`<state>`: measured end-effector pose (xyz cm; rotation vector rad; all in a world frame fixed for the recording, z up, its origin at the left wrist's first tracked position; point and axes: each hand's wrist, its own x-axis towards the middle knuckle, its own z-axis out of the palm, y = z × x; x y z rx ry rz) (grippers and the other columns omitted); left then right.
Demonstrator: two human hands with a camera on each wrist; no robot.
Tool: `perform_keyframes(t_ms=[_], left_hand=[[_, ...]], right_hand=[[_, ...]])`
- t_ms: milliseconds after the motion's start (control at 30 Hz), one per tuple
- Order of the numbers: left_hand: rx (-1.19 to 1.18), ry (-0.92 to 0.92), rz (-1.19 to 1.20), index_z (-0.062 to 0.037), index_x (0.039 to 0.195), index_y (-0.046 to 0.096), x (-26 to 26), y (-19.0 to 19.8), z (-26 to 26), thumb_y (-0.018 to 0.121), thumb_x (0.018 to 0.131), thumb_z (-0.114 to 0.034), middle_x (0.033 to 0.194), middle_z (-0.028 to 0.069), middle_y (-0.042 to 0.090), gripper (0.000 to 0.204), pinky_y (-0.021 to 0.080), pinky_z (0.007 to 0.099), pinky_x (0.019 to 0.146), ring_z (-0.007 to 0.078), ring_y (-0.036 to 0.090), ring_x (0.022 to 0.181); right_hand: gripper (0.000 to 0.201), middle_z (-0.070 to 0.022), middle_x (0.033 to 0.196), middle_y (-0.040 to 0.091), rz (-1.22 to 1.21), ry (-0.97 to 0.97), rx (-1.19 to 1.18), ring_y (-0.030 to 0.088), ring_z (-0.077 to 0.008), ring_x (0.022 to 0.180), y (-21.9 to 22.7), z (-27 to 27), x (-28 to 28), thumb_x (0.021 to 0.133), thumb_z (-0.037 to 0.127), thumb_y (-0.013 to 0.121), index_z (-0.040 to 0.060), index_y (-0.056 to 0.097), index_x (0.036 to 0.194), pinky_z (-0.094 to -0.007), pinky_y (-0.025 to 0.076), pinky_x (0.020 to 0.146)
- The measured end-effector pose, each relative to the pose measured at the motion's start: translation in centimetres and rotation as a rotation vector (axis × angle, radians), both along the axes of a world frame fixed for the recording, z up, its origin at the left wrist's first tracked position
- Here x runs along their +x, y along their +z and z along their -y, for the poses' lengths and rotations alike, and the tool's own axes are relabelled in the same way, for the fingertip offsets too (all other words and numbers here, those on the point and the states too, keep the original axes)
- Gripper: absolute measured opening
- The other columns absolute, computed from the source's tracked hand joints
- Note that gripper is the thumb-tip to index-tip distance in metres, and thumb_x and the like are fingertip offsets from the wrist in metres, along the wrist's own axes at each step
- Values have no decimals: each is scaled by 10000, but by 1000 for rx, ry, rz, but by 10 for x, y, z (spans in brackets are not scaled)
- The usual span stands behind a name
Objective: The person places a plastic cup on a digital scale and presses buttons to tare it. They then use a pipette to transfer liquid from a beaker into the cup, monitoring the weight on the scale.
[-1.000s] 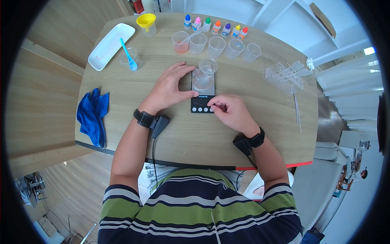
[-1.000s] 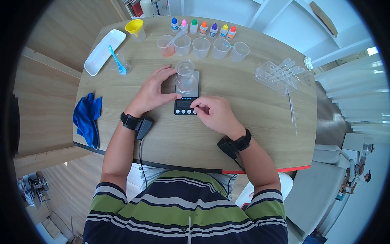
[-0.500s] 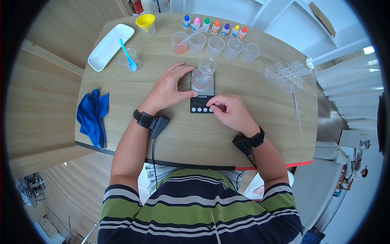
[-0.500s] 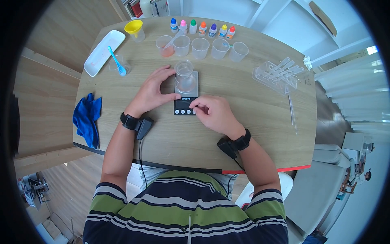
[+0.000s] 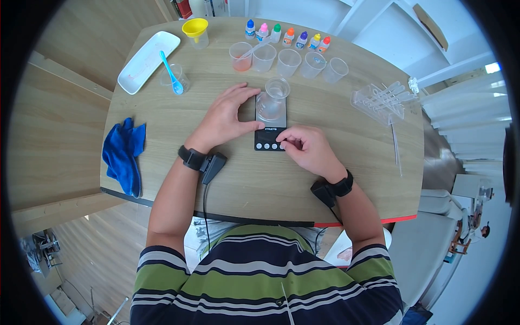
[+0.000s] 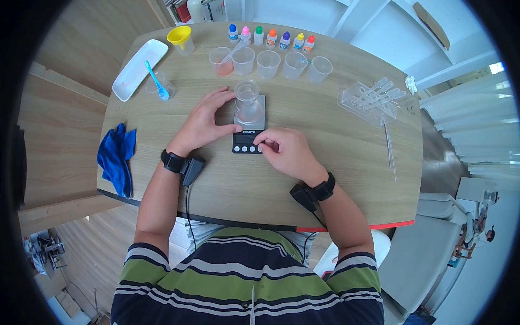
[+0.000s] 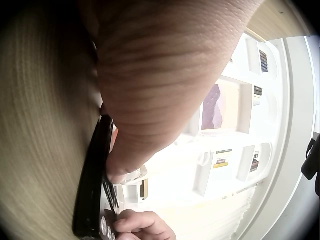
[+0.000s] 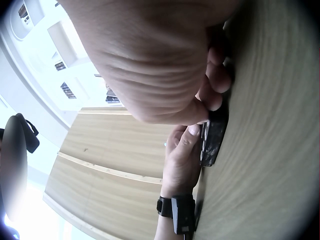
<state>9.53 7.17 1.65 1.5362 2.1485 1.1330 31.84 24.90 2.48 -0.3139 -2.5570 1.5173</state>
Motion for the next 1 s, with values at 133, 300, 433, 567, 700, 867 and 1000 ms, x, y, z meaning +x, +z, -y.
perform_keyframes(t_ms=[133, 300, 433, 567, 700, 867, 1000], left_hand=[[-1, 3, -5, -17, 1497, 649, 1, 1, 0, 983, 788, -322, 1566, 250, 618, 842, 395, 491, 1281, 384, 479, 1571], [42, 18, -12, -45, 1481, 665, 1, -3, 0, 962, 788, -333, 1503, 184, 684, 808, 403, 500, 1276, 398, 510, 1535], [40, 20, -15, -45, 1481, 665, 0, -3, 0, 960, 790, -337, 1503, 186, 684, 806, 404, 501, 1275, 399, 508, 1536], [-5, 4, -15, -27, 1504, 644, 0, -1, 0, 978, 795, -347, 1576, 249, 609, 847, 391, 497, 1284, 385, 479, 1571], [-2, 7, -21, -26, 1501, 646, 0, -1, 0, 980, 791, -344, 1578, 252, 607, 846, 396, 495, 1281, 388, 481, 1570], [-5, 6, -15, -22, 1498, 648, 1, 0, 0, 982, 788, -344, 1582, 259, 602, 848, 401, 493, 1276, 391, 482, 1568], [-5, 9, -17, -22, 1498, 648, 0, 1, 0, 982, 787, -346, 1584, 262, 600, 850, 401, 493, 1277, 391, 485, 1566]], right_hand=[[128, -1, 759, 666, -22, 10, 15, 544, -67, 642, 1, 0, 0, 973, -8, 760, 41, 802, 1083, -280, 452, 598], [130, -6, 771, 676, -27, 8, 21, 552, -70, 645, 0, 0, 0, 974, -7, 758, 44, 802, 1085, -280, 459, 602], [129, -4, 769, 672, -31, 5, 27, 551, -68, 645, 0, 0, 0, 973, -7, 760, 45, 802, 1083, -279, 458, 601], [126, -1, 760, 664, -46, 7, 29, 545, -67, 639, -3, 0, 0, 970, -6, 762, 44, 801, 1079, -280, 454, 596], [125, -2, 750, 660, -36, -1, 24, 541, -68, 633, -1, 1, 0, 969, -5, 763, 45, 803, 1076, -283, 451, 590], [126, -2, 751, 664, -22, -9, 21, 541, -68, 632, 1, 1, 0, 969, -2, 762, 47, 808, 1076, -285, 451, 589], [125, -3, 760, 671, -18, -11, 20, 543, -69, 635, 1, 1, 0, 970, 1, 763, 47, 808, 1077, -285, 452, 591]])
